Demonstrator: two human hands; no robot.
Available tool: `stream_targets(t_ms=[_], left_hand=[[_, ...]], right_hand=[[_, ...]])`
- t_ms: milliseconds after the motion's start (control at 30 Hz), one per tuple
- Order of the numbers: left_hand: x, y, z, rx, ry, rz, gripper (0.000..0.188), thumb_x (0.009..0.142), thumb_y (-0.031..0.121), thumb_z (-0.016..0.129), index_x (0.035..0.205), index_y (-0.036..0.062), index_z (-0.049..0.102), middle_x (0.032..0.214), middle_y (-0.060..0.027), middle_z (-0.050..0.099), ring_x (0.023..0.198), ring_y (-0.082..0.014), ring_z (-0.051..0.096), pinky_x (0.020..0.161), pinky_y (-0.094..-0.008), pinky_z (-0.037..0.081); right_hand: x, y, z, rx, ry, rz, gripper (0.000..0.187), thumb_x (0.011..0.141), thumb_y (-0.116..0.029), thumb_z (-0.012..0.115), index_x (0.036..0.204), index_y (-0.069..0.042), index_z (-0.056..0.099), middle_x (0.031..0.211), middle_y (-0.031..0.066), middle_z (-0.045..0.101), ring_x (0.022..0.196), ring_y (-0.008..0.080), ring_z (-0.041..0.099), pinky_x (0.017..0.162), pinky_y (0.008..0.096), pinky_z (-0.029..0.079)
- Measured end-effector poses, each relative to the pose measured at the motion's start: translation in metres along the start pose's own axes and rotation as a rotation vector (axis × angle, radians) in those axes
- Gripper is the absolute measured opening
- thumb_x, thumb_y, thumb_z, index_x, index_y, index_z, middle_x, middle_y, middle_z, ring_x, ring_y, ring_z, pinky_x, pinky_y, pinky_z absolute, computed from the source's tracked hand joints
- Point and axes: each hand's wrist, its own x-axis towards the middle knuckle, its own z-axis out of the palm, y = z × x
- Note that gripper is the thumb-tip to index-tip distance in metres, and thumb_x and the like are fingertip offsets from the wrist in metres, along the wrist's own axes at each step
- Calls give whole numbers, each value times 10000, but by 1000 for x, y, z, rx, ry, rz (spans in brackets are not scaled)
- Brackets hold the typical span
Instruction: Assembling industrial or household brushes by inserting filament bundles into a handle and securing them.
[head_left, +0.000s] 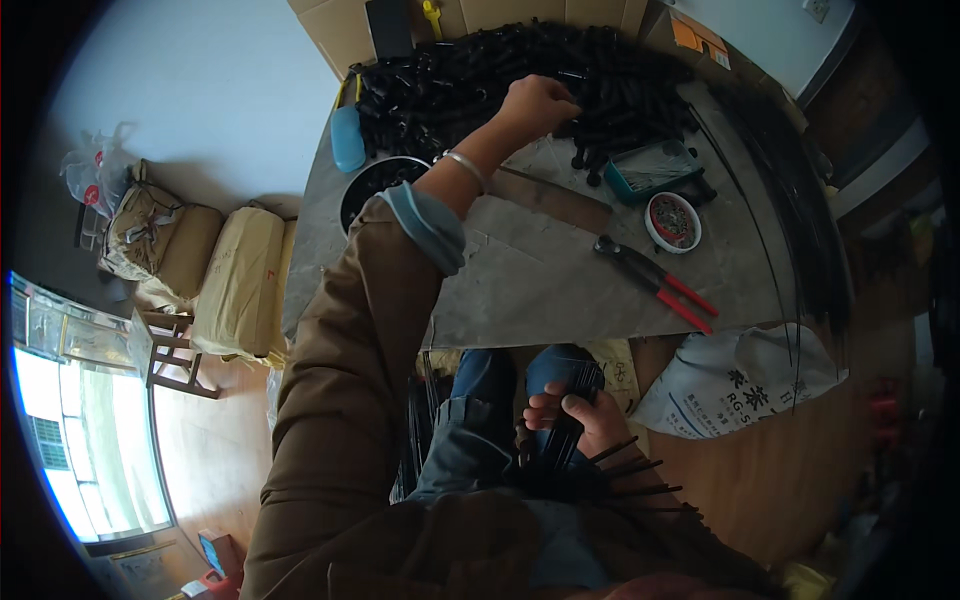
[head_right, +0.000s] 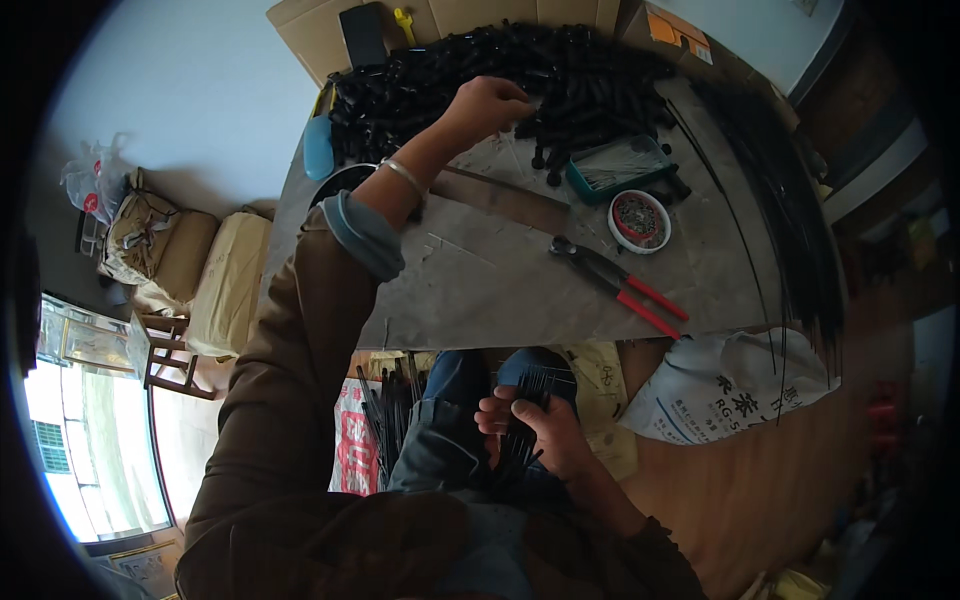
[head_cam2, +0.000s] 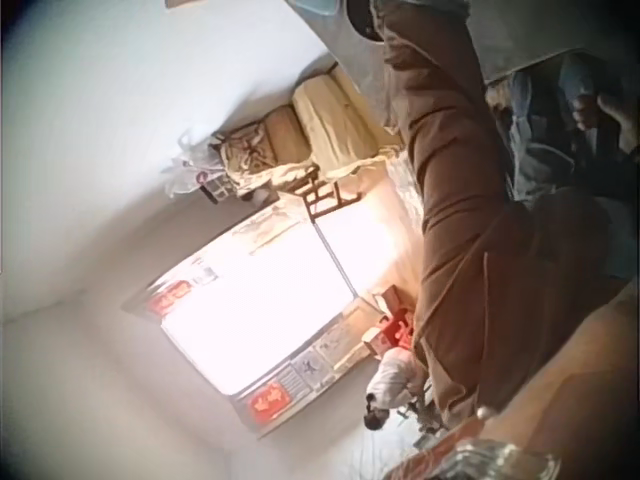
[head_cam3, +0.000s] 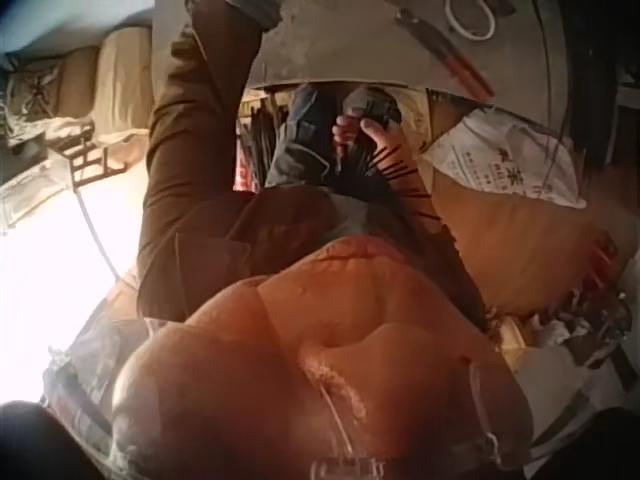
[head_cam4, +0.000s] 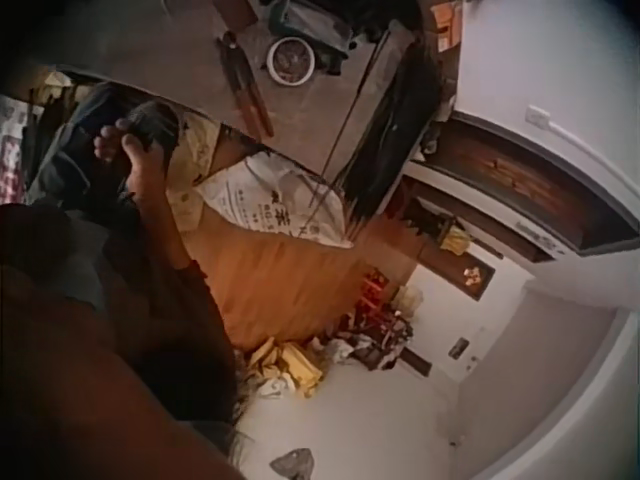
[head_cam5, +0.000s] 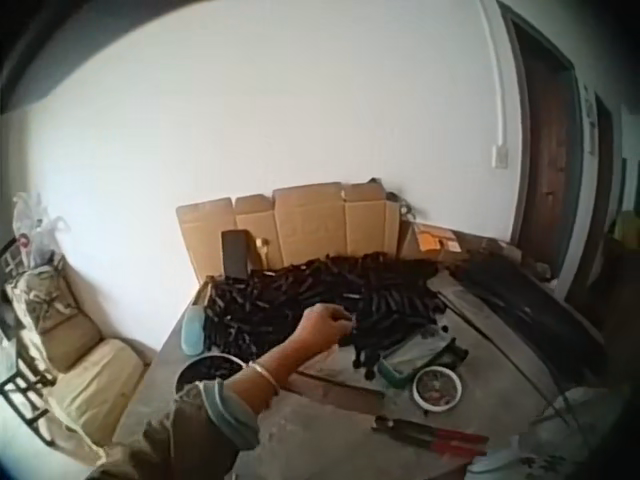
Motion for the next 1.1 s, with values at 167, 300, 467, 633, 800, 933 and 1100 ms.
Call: stream_targets(t_ms=[167,300,467,633,800,933,1100], left_hand=[[61,0,71,539,150,206,372,756,314,712,945,-6,693,919,-164,683,889,-272,665,814,-382,531],[83,-8,75,770,40,182,378,763,317,692,964,-3,687,916,-189,677,866,-310,672,819,-372,540],[74,0,7,-17,-45,-136,395,798,296,683,1044,-13,664,819,-184,677,726,-272,665,672,-333,552],[27,-13,4,139,-101,-114,501,685,395,804,926,-31,692,782,-122,679,648,-175,641,606,-299,537],[-3,5,24,125,-10,59,432,727,372,788,963,23,693,685,-44,604,532,-88,536,456,-250,444],[-17,7,20,50,-170,-151,428,725,325,792,991,10,678,700,-43,616,545,-91,537,483,-239,445],[-31,3,30,31,-183,-115,377,764,270,768,994,-7,654,758,-49,638,577,-98,548,504,-244,454]], right_hand=[[11,-3,-13,11,53,32,272,939,-101,506,1167,47,514,1086,221,624,996,363,635,897,484,510],[17,-6,-19,47,34,38,243,938,-113,536,1127,40,546,1047,210,642,971,361,645,892,504,513],[18,-6,-27,91,2,27,250,934,-99,520,1139,43,533,1028,214,642,941,362,654,833,470,543],[18,-2,-31,73,3,25,250,928,-126,560,1120,34,550,1006,204,653,915,361,664,825,481,547],[16,-5,-29,93,11,37,248,929,-127,552,1118,35,540,982,199,654,887,352,669,819,463,552],[12,-4,-27,78,9,-18,249,938,-139,540,1116,34,538,981,203,652,883,347,671,822,460,552],[2,-1,-18,50,-53,-22,252,949,-131,508,1133,42,521,987,217,648,875,344,672,807,462,556]])
